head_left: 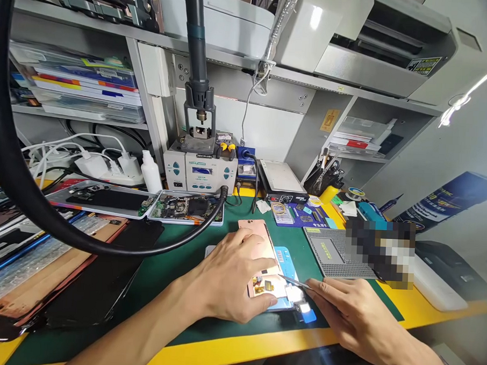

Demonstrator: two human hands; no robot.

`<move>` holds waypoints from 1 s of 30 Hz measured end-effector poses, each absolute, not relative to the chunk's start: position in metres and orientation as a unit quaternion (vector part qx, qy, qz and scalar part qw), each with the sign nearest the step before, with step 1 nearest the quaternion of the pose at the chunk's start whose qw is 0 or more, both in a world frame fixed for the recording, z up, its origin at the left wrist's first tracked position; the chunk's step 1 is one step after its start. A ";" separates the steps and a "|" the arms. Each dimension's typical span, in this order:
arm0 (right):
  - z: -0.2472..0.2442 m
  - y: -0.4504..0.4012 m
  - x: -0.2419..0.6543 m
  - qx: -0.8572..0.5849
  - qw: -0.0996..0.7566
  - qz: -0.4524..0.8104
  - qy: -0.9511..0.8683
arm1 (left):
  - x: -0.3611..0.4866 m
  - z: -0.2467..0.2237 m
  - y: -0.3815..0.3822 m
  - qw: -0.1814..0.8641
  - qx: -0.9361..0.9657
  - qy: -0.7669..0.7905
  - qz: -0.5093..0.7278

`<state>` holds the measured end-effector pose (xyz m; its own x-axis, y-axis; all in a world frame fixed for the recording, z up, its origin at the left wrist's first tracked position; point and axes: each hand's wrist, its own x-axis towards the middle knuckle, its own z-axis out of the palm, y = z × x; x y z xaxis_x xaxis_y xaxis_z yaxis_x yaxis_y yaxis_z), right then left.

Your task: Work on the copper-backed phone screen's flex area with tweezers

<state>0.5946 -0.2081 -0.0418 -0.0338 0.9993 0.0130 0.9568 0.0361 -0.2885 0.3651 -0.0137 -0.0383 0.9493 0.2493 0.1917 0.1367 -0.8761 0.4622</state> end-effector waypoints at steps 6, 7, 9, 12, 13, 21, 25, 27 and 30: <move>-0.040 -0.210 0.594 -0.700 0.092 0.090 -0.702 | 0.364 -0.038 -0.013 0.232 0.959 0.104 0.122; -0.038 -0.209 0.594 -0.710 0.092 0.091 -0.693 | 0.365 -0.038 -0.013 0.232 0.959 0.106 0.122; -0.034 -0.208 0.593 -0.725 0.090 0.105 -0.675 | 0.365 -0.038 -0.013 0.233 0.959 0.103 0.121; -0.025 -0.205 0.588 -0.745 0.087 0.153 -0.644 | 0.366 -0.038 -0.013 0.230 0.960 0.099 0.122; -0.023 -0.203 0.586 -0.751 0.086 0.170 -0.632 | 0.366 -0.038 -0.013 0.229 0.961 0.099 0.123; -0.019 -0.193 0.586 -0.773 0.093 0.241 -0.579 | 0.365 -0.038 -0.015 0.225 0.961 0.100 0.122; -0.019 -0.191 0.590 -0.768 0.111 0.268 -0.572 | 0.365 -0.038 -0.014 0.224 0.962 0.099 0.121; -0.019 -0.188 0.593 -0.764 0.127 0.279 -0.568 | 0.365 -0.039 -0.014 0.223 0.962 0.099 0.123; -0.019 -0.185 0.603 -0.757 0.166 0.300 -0.556 | 0.366 -0.040 -0.013 0.225 0.961 0.094 0.132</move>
